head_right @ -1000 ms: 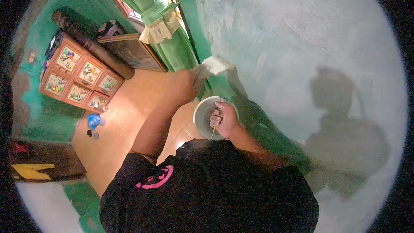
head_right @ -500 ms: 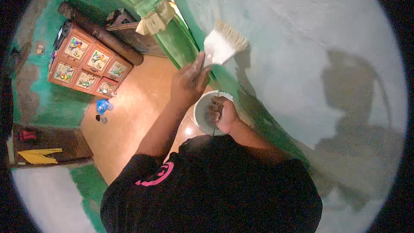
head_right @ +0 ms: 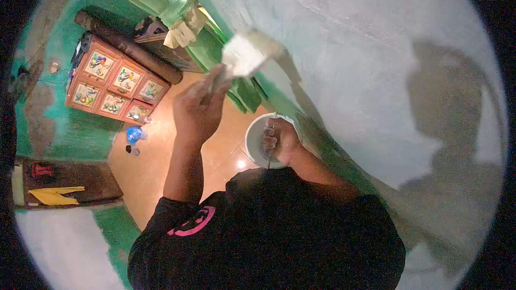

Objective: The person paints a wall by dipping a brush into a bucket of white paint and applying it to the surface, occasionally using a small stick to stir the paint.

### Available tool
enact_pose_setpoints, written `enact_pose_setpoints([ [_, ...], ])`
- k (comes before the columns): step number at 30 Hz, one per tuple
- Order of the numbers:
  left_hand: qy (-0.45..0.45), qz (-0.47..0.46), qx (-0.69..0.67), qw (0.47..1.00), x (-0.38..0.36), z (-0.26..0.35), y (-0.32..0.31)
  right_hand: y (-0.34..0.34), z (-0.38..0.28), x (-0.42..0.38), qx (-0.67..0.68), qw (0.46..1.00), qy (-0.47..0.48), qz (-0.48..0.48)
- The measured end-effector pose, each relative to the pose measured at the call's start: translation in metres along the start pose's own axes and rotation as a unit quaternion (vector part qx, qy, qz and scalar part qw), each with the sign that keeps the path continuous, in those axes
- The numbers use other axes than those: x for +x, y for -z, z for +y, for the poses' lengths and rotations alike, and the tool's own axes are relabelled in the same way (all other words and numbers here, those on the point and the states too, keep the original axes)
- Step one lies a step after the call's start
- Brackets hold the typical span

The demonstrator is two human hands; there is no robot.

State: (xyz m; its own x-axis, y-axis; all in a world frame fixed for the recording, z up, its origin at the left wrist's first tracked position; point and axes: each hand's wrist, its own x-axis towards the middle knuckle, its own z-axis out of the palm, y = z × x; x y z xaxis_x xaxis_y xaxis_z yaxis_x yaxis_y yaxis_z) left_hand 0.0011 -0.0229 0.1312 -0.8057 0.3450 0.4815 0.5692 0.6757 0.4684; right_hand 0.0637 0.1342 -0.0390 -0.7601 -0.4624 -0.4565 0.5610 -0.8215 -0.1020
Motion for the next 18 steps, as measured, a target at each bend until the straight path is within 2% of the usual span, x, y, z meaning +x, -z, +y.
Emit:
enact_pose_setpoints([
  [2, -0.024, 0.145, -0.105, 0.984, 0.002, 0.007, 0.002, 0.002, 0.001, 0.004, 0.0, 1.0, 0.004, -0.001],
  [3, -0.027, 0.145, -0.103, 0.984, 0.002, 0.008, -0.002, 0.005, 0.002, 0.009, 0.0, 0.999, 0.004, 0.037],
  [4, -0.033, 0.119, -0.072, 0.99, 0.001, 0.007, -0.011, 0.007, 0.002, 0.012, 0.0, 0.997, 0.006, 0.075],
  [7, -0.069, 0.092, 0.003, 0.993, -0.015, -0.011, -0.057, 0.001, 0.003, 0.004, -0.007, 0.999, -0.013, 0.034],
  [10, -0.049, 0.078, -0.066, 0.994, -0.04, -0.035, -0.085, 0.004, 0.001, 0.004, -0.004, 1.0, 0.015, 0.025],
  [12, 0.007, -0.002, -0.015, 1.0, -0.05, -0.048, -0.086, -0.003, -0.003, -0.004, -0.022, 0.999, 0.018, 0.02],
  [16, 0.026, -0.04, 0.076, 0.996, -0.04, -0.038, -0.056, 0.005, -0.004, -0.002, -0.005, 0.999, 0.014, 0.032],
  [18, 0.012, -0.008, 0.06, 0.998, -0.027, -0.024, -0.037, 0.015, -0.001, 0.004, 0.0, 1.0, 0.012, -0.014],
])
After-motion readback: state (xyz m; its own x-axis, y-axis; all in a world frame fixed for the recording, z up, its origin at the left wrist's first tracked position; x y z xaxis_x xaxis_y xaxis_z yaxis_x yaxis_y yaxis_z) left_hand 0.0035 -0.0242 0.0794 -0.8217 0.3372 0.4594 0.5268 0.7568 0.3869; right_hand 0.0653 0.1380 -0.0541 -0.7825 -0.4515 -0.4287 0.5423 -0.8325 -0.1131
